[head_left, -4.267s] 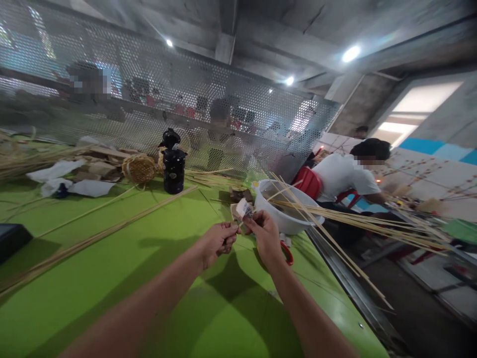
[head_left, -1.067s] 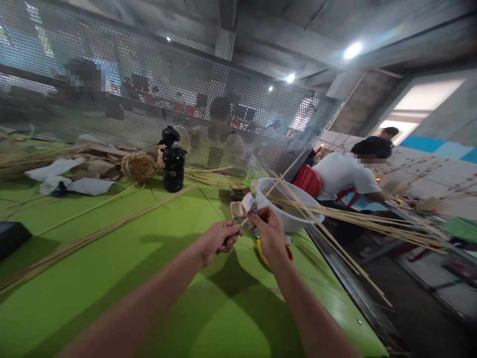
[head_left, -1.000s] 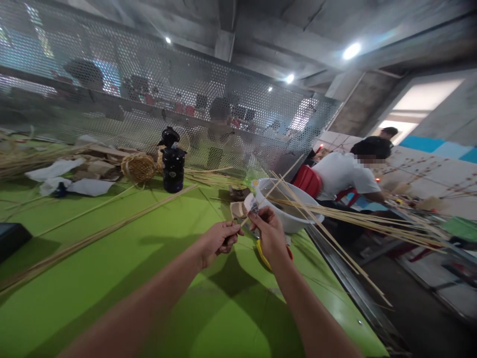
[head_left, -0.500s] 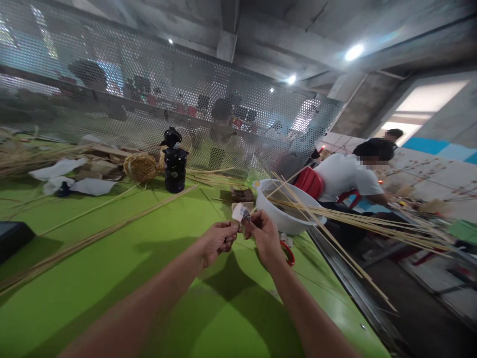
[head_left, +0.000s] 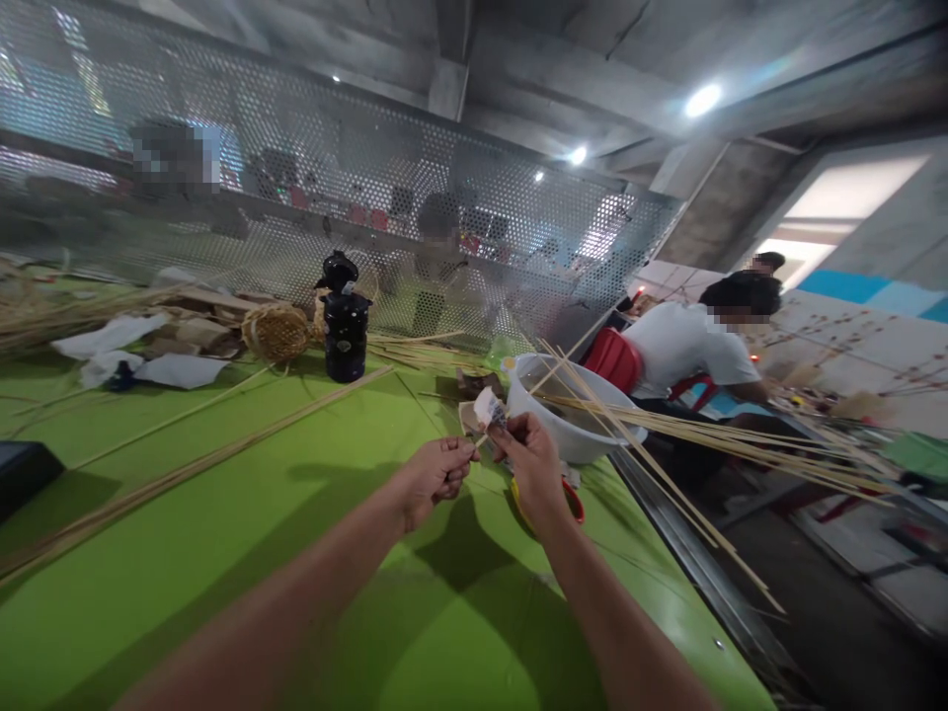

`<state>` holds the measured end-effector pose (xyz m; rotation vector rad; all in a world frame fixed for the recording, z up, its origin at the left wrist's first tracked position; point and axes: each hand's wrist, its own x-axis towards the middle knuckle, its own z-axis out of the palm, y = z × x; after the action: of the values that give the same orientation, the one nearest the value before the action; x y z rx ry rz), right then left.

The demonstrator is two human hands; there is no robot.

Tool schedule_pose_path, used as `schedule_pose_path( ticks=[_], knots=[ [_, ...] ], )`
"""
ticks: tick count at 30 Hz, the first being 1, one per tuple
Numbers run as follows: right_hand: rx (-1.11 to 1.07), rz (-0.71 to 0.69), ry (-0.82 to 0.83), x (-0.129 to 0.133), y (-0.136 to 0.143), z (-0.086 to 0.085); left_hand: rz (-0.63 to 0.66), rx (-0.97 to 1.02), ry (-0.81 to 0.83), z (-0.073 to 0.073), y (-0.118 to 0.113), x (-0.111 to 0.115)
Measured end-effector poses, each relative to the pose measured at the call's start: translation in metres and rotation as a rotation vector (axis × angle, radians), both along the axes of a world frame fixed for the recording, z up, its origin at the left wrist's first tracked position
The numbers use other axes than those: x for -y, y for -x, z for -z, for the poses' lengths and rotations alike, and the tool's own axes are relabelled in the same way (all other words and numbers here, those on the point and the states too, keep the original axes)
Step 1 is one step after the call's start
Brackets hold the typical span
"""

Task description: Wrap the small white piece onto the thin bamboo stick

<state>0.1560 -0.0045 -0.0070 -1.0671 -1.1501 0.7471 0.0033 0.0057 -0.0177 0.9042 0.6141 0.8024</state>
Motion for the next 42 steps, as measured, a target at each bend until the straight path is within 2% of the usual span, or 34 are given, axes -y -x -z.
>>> schedule_pose_path(
  ticks=[5,10,15,21,27,33,38,42],
  knots=[
    [0.029,-0.118,0.034,0.003,0.003,-0.002,-0.006,0.041,0.009,0.002,0.001,-0.001],
    [0.032,0.023,-0.004,0.002,0.002,-0.003,0.046,0.017,0.026,-0.001,0.003,0.0],
    [0.023,-0.13,0.022,0.003,0.005,-0.001,0.009,0.062,0.033,-0.002,0.002,0.001],
    [-0.042,-0.067,-0.009,0.0,-0.001,-0.002,0.049,0.003,0.012,-0.007,0.001,0.004],
    [-0.075,-0.027,-0.033,-0.001,-0.005,-0.002,0.077,-0.022,-0.055,-0.001,0.0,0.002],
    [-0.005,-0.185,0.048,0.001,0.002,0.0,0.016,0.049,0.012,-0.001,-0.001,0.001],
    [-0.025,-0.035,-0.013,-0.001,-0.002,0.001,0.079,0.031,0.007,-0.001,0.001,0.003],
    [-0.032,-0.151,0.033,0.001,0.003,0.001,0.04,0.06,0.039,-0.002,0.001,0.002]
  ],
)
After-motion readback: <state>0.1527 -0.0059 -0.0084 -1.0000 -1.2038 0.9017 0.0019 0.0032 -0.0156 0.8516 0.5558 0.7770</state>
